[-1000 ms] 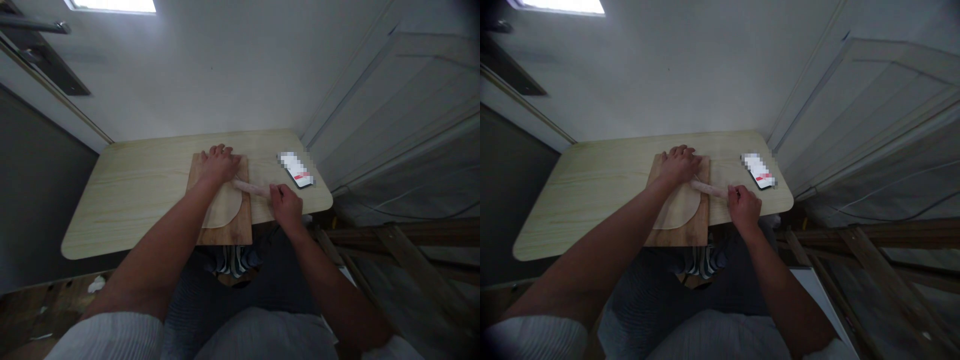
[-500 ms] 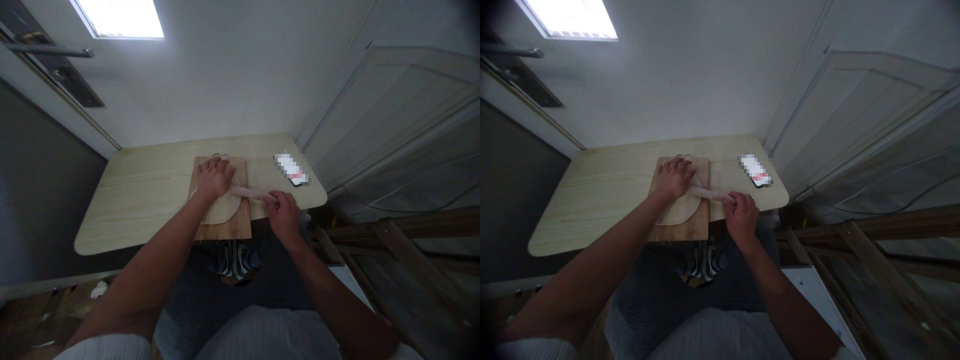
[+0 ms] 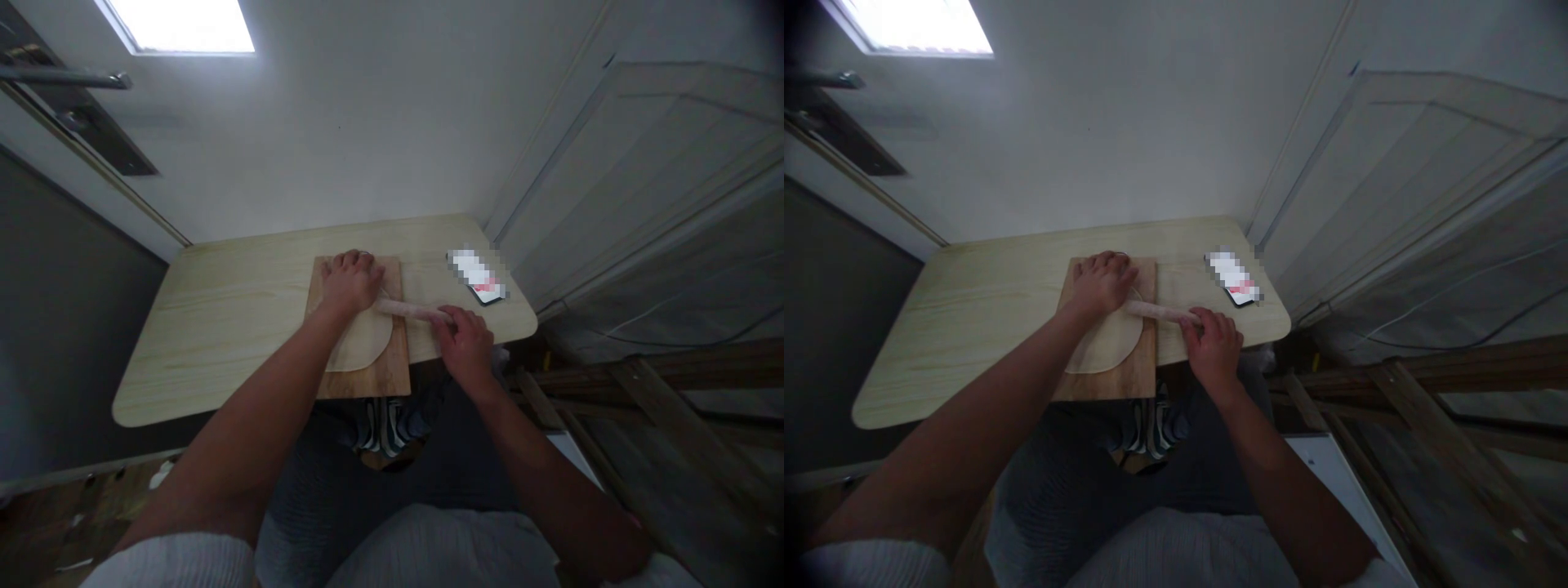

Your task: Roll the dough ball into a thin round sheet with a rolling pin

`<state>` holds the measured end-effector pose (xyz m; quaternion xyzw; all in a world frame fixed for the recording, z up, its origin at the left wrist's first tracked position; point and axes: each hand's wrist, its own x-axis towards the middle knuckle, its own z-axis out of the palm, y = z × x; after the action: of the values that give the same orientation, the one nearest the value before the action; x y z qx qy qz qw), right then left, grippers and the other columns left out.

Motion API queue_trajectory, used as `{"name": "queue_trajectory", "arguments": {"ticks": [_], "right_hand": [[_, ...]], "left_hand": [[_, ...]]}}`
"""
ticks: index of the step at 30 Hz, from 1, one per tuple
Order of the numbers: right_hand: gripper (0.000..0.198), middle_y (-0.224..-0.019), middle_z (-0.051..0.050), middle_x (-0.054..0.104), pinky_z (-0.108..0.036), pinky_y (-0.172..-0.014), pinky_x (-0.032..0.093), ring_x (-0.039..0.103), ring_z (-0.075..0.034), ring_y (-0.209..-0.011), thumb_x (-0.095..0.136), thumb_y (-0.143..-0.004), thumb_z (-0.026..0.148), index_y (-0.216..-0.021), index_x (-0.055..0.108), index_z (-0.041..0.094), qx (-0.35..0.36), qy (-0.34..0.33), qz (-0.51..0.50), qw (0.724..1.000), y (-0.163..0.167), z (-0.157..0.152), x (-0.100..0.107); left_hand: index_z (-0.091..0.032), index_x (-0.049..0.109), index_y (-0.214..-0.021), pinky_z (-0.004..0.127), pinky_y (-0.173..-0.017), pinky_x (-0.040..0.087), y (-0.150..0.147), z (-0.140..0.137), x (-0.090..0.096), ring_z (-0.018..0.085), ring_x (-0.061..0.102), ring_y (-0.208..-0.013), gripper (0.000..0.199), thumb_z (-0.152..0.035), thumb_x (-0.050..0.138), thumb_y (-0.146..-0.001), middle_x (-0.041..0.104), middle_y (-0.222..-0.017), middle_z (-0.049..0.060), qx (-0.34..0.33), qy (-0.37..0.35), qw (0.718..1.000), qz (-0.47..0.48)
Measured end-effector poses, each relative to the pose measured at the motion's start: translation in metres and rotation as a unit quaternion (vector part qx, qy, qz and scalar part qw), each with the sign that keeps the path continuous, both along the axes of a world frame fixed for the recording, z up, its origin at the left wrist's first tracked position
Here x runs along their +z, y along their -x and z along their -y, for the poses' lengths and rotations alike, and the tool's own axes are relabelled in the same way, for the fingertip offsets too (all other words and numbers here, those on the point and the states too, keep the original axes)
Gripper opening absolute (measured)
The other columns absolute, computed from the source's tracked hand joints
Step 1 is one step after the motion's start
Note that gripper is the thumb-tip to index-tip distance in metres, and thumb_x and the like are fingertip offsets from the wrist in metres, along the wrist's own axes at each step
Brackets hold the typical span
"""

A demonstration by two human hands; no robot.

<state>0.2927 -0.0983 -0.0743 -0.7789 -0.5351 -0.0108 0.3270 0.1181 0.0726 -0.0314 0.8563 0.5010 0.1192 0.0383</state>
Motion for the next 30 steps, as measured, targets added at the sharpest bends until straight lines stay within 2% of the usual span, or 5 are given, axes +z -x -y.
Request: {"name": "queue_trajectory", "arguments": {"ticks": [4, 11, 18, 24, 30], "right_hand": [[0.038, -0.098, -0.008, 0.072, -0.035, -0.08, 0.036, 0.058, -0.025, -0.094, 0.05, -0.098, 0.052, -0.103, 0.071, 0.022, -0.001, 0.005, -0.006, 1.0, -0.006, -0.012, 0.0], [0.043, -0.094, -0.007, 0.073, -0.033, -0.076, 0.036, 0.061, -0.024, -0.088, 0.045, -0.099, 0.056, -0.098, 0.071, 0.021, 0.0, 0.006, -0.018, 1.0, -0.013, -0.027, 0.001], [0.051, -0.08, -0.005, 0.072, -0.031, -0.069, 0.034, 0.063, -0.022, -0.078, 0.04, -0.1, 0.06, -0.092, 0.071, 0.02, -0.013, 0.024, -0.019, 0.999, -0.018, -0.037, 0.004], [0.051, -0.081, -0.006, 0.071, -0.031, -0.069, 0.032, 0.06, -0.02, -0.078, 0.038, -0.102, 0.057, -0.084, 0.069, 0.02, -0.011, 0.028, 0.002, 1.0, -0.014, -0.034, 0.003], [0.041, -0.093, -0.007, 0.072, -0.032, -0.077, 0.038, 0.062, -0.023, -0.09, 0.046, -0.1, 0.053, -0.094, 0.07, 0.021, 0.012, 0.017, -0.024, 0.999, -0.005, -0.017, 0.002]], "left_hand": [[-0.027, 0.059, -0.128, 0.061, -0.106, 0.035, -0.009, -0.012, -0.002, 0.036, 0.045, -0.131, 0.048, -0.051, 0.029, -0.1, 0.054, -0.141, 0.013, 0.014, -0.016, 1.0, 0.012], [-0.029, 0.056, -0.133, 0.064, -0.112, 0.029, -0.022, -0.029, -0.001, 0.034, 0.042, -0.135, 0.045, -0.05, 0.037, -0.098, 0.051, -0.145, 0.012, 0.021, 0.008, 0.999, 0.023], [-0.024, 0.057, -0.133, 0.065, -0.112, 0.028, -0.032, -0.042, -0.005, 0.035, 0.044, -0.134, 0.048, -0.052, 0.038, -0.098, 0.053, -0.143, 0.014, 0.02, 0.009, 0.999, 0.026], [-0.023, 0.06, -0.128, 0.058, -0.109, 0.033, -0.03, -0.038, -0.002, 0.034, 0.047, -0.13, 0.046, -0.051, 0.036, -0.099, 0.057, -0.138, 0.014, 0.026, -0.007, 0.999, 0.037], [-0.023, 0.062, -0.123, 0.051, -0.103, 0.039, -0.016, -0.02, 0.0, 0.033, 0.051, -0.124, 0.048, -0.05, 0.029, -0.101, 0.059, -0.132, 0.013, 0.018, -0.016, 0.999, 0.033]]}}
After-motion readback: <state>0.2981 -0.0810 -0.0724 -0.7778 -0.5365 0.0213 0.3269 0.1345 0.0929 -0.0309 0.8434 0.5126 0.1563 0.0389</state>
